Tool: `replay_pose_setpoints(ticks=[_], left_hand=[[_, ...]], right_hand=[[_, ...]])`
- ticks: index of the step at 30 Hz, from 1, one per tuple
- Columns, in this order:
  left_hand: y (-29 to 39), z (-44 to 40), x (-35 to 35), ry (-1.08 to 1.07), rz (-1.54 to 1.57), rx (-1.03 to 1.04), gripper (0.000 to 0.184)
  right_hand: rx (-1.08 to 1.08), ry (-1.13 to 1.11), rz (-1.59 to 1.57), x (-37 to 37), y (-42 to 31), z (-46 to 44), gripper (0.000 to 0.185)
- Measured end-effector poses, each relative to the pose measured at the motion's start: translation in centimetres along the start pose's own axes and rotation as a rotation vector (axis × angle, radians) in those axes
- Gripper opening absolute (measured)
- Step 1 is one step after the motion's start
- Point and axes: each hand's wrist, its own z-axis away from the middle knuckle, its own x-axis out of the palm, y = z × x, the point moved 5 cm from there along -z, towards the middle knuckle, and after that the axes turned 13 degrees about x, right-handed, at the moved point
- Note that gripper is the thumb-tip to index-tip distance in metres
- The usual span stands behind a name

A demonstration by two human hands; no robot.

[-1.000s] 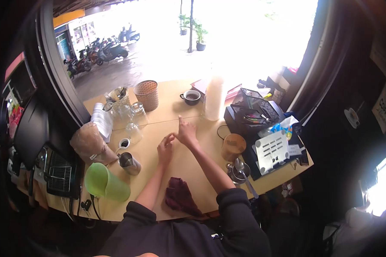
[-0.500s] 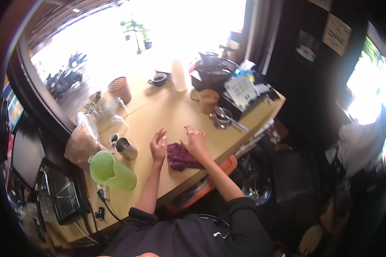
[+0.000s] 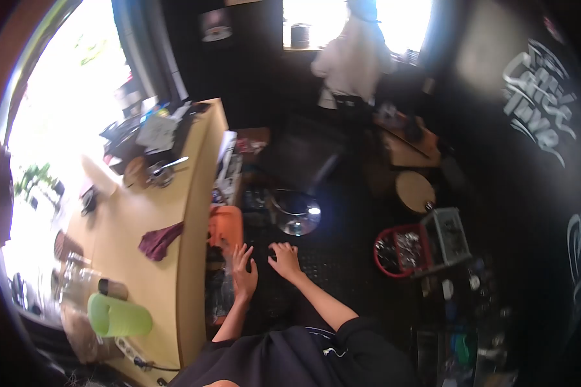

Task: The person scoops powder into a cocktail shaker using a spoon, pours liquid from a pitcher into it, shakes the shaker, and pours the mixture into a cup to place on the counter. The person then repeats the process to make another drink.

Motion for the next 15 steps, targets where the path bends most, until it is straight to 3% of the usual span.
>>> replay_pose_setpoints(ticks=[4,5,9,12,15], left_hand=[[0.6,7.0,8.8,-0.357,0.197,-0.067,0.033],[0.5,9.0,10.8,-0.484,0.217,-0.088,0.033],[2.4,16.6,17.6,-0.876,0.178,-0.06,0.035],[3.7,20.6,21.4,-1.0,0.247,-0.099,0.031],[6.2,24.5,25.1,-1.022,0.227,-0.196,0.026]], right_hand=[[0.411,-0.057,0.057,1.2,13.1,9.3,0.028],[0.529,-0.17,0.031,1.9,16.7,12.0,0.03],[0.911,-0.314,-0.036,0.0,27.5,26.1,0.038],[1.046,-0.329,-0.088,1.4,36.3,37.1,0.037],[1.354,-0.276,-0.145,-1.8,40.8,49.2,0.036]])
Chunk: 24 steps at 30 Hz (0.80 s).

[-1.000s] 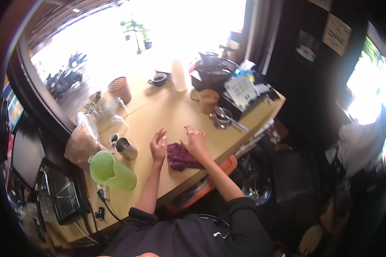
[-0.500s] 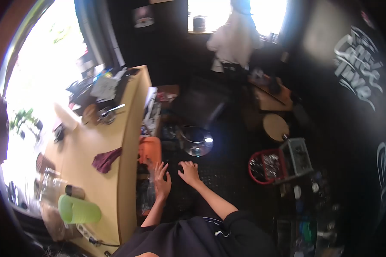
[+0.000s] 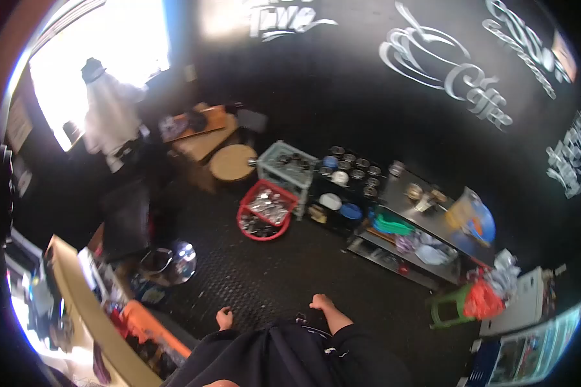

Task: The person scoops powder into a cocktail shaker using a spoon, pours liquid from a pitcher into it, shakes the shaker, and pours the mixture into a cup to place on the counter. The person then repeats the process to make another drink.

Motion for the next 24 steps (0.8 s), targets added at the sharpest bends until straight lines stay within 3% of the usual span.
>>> replay_pose_setpoints(ticks=[2,4,5,10,12,13,16,19,21,24], left_hand=[[1.7,-1.1,3.7,-0.019,-0.044,0.019,0.026],[3.1,-1.9,7.3,-0.1,-0.025,-0.131,0.026],[4.7,-2.4,8.9,-0.133,-0.035,-0.101,0.026],[13.7,-5.1,14.0,-0.328,-0.183,0.129,0.023],[16.1,-7.0,15.9,-0.406,-0.197,0.165,0.022],[17.1,-8.1,16.9,-0.422,-0.205,0.184,0.022],[19.2,-11.5,19.8,-0.465,-0.267,0.128,0.022],[22.5,-14.6,22.8,-0.513,-0.427,0.234,0.025],[22.0,-18.1,26.0,-0.539,-0.422,0.304,0.027],[25.3,-21.7,30.1,-0.733,-0.606,0.373,0.028]], right_hand=[[0.21,-0.062,-0.137,-2.8,6.3,2.0,0.038],[0.343,0.007,-0.325,-3.2,12.5,3.5,0.037],[0.44,0.073,-0.472,-3.0,15.8,4.1,0.037],[0.652,0.094,-0.565,1.3,24.4,6.6,0.033],[0.72,-0.12,-0.815,3.9,25.7,8.0,0.03],[0.569,-0.12,-0.604,6.5,26.8,6.6,0.028],[0.442,-0.152,-0.362,13.8,28.4,5.3,0.031],[0.403,-0.232,-0.408,15.2,28.7,4.1,0.03],[0.504,-0.355,-0.809,14.3,28.8,3.2,0.029],[0.592,-0.614,-1.818,12.7,28.3,0.3,0.028]])
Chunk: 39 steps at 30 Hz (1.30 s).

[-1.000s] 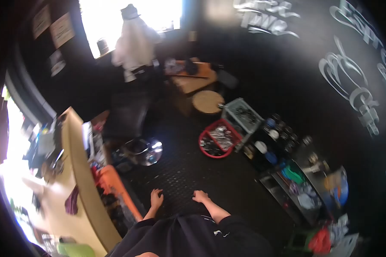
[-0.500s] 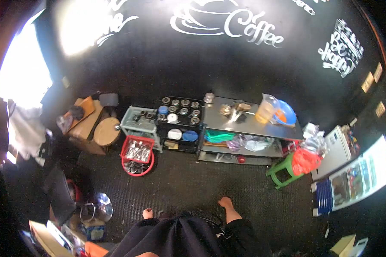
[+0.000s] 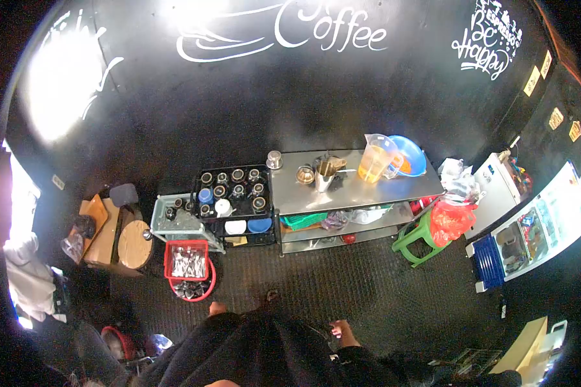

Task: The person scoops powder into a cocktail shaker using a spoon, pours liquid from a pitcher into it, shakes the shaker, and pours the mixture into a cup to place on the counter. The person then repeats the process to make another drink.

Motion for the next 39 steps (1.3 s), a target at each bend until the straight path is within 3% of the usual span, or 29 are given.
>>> replay_pose_setpoints(ticks=[1,2,3,4,5,6,7,8,9,11,12,15,17,19,21,23,25,27,29,30,31,32,33,34,35,36,37,39], left_hand=[[-0.3,-3.5,1.1,-0.117,-0.13,0.283,0.027],[1.6,-5.5,1.4,-0.182,-0.445,0.791,0.027],[5.3,-3.8,-1.3,-0.025,-0.751,1.47,0.026],[6.3,-4.5,-1.6,0.274,-0.492,1.501,0.021],[6.4,-5.3,-1.3,0.553,-0.2,1.53,0.019],[7.5,-8.8,1.4,0.018,-0.637,1.26,0.018],[6.7,-11.9,3.1,-0.494,-1.021,0.898,0.018],[8.2,-11.7,1.2,-0.385,-0.893,1.053,0.017],[9.4,-12.4,1.6,-0.389,-0.897,1.059,0.017],[12.1,-13.7,1.3,-0.245,-0.266,0.985,0.016],[13.5,-13.9,1.3,-0.218,-0.039,0.921,0.015],[19.0,-14.3,0.7,-0.009,0.507,0.562,0.013],[24.1,-13.9,-0.8,0.325,0.663,0.515,0.012],[29.9,-12.7,-3.4,0.753,0.626,0.527,0.013],[36.5,-11.1,-6.5,0.971,0.55,0.459,0.021],[41.0,-12.3,-7.4,0.952,0.673,0.558,0.029],[45.9,-12.7,-8.5,0.98,0.564,0.719,0.032],[50.6,-12.5,-9.5,0.951,0.608,0.833,0.037],[55.3,-12.1,-11.4,0.811,0.507,0.897,0.042],[57.2,-12.2,-12.2,0.811,0.508,0.892,0.042],[59.4,-12.5,-12.5,0.712,0.46,0.98,0.053],[61.1,-12.8,-12.3,0.604,0.408,1.064,0.064],[62.2,-13.2,-12.3,0.594,0.404,1.055,0.064],[63.5,-13.7,-11.9,0.514,0.406,1.06,0.078],[64.4,-14.0,-11.5,0.436,0.41,1.066,0.093],[64.6,-14.4,-11.0,0.432,0.408,1.06,0.093],[65.1,-15.0,-10.4,0.362,0.419,1.086,0.097],[65.4,-15.9,-9.8,0.295,0.43,1.112,0.102]], right_hand=[[-0.051,-0.043,-0.122,0.5,-1.9,0.0,0.028],[-0.155,-0.029,-0.195,0.7,-4.0,0.1,0.028],[-0.341,0.057,-0.19,0.7,-6.3,0.9,0.022],[-0.524,0.155,-0.174,0.8,-8.6,1.8,0.02],[-0.576,0.449,-0.003,1.1,-10.6,3.4,0.018],[-0.614,0.74,0.177,1.5,-12.9,5.4,0.018],[-0.607,0.742,0.165,2.1,-14.5,7.2,0.018],[-0.572,0.787,0.19,2.5,-16.0,9.2,0.019],[-0.537,0.83,0.216,2.2,-17.0,9.8,0.022],[-0.611,0.813,0.206,1.6,-18.7,11.0,0.022],[-0.689,0.796,0.204,0.9,-19.4,11.3,0.023],[-0.616,0.731,0.226,-2.4,-21.4,10.8,0.023],[-0.553,0.701,0.264,-4.8,-23.3,12.0,0.022],[-0.493,0.668,0.303,-8.0,-26.2,13.1,0.02],[-0.719,0.77,0.602,-10.9,-30.0,14.1,0.02],[-0.88,0.785,0.51,-12.0,-34.2,18.5,0.019],[-1.249,0.615,0.324,-12.3,-38.4,22.0,0.017],[-1.779,1.236,0.965,-10.7,-42.6,26.6,0.016],[-1.42,0.743,0.342,-9.2,-46.2,32.1,0.017],[-1.481,0.781,0.355,-8.3,-48.0,33.8,0.02],[-1.542,0.818,0.367,-7.7,-49.8,35.1,0.023],[-1.487,0.841,0.389,-7.0,-51.5,36.3,0.027],[-1.427,0.86,0.409,-6.5,-52.9,37.0,0.031],[-1.415,0.854,0.409,-6.5,-54.4,36.6,0.031],[-1.545,1.008,0.446,-6.2,-55.6,37.1,0.035],[-1.675,1.167,0.484,-5.7,-56.2,37.8,0.039],[-1.671,1.163,0.484,-5.6,-56.8,37.6,0.039],[-1.466,1.167,0.558,-6.0,-58.5,36.1,0.04]])
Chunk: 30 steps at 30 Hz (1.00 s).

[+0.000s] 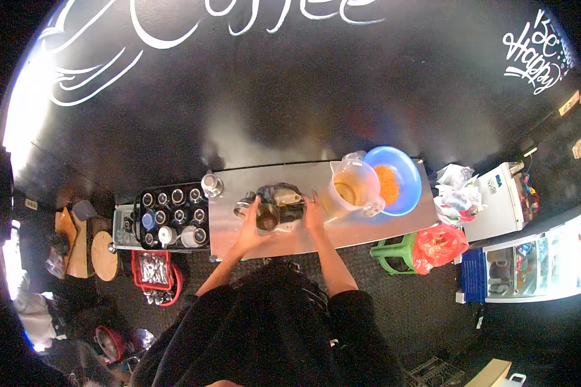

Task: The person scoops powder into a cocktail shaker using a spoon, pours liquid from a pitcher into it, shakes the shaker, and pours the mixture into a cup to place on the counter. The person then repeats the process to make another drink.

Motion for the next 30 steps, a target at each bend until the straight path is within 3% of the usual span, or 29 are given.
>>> replay_pose_setpoints(ticks=[4,6,10,16,18,22,24,29,30], left_hand=[[-1.4,0.3,0.9,-0.106,0.042,-0.044,0.092],[-2.1,0.5,1.1,-0.093,0.063,-0.136,0.085],[-2.4,0.1,1.1,-0.088,0.067,-0.149,0.082],[-3.0,0.1,1.6,-0.011,0.045,-0.086,0.085],[-2.8,0.1,1.9,0.02,0.028,-0.116,0.085],[-1.4,0.0,2.5,0.055,0.046,-0.166,0.083],[-0.6,0.1,2.5,0.066,0.042,-0.182,0.083],[-0.6,-0.8,1.8,0.18,-0.15,0.01,0.054],[0.7,-2.0,1.2,0.236,-0.143,-0.056,0.033]], right_hand=[[0.122,-0.061,0.113,2.2,2.4,-1.5,0.035],[0.236,-0.242,0.241,3.0,3.7,-2.0,0.027],[0.12,-0.135,0.201,0.3,2.6,-1.2,0.016],[0.03,-0.132,-0.224,-3.9,-1.1,1.4,0.014],[0.119,-0.104,-0.594,-5.2,-2.0,1.7,0.012],[0.038,-0.092,-0.563,-8.3,-3.9,1.6,0.012],[-0.091,0.04,-0.598,-9.3,-4.0,1.6,0.012],[-0.147,0.121,-0.529,-10.5,-3.7,0.9,0.012],[-0.14,0.121,-0.477,-10.7,-3.8,0.9,0.013]])
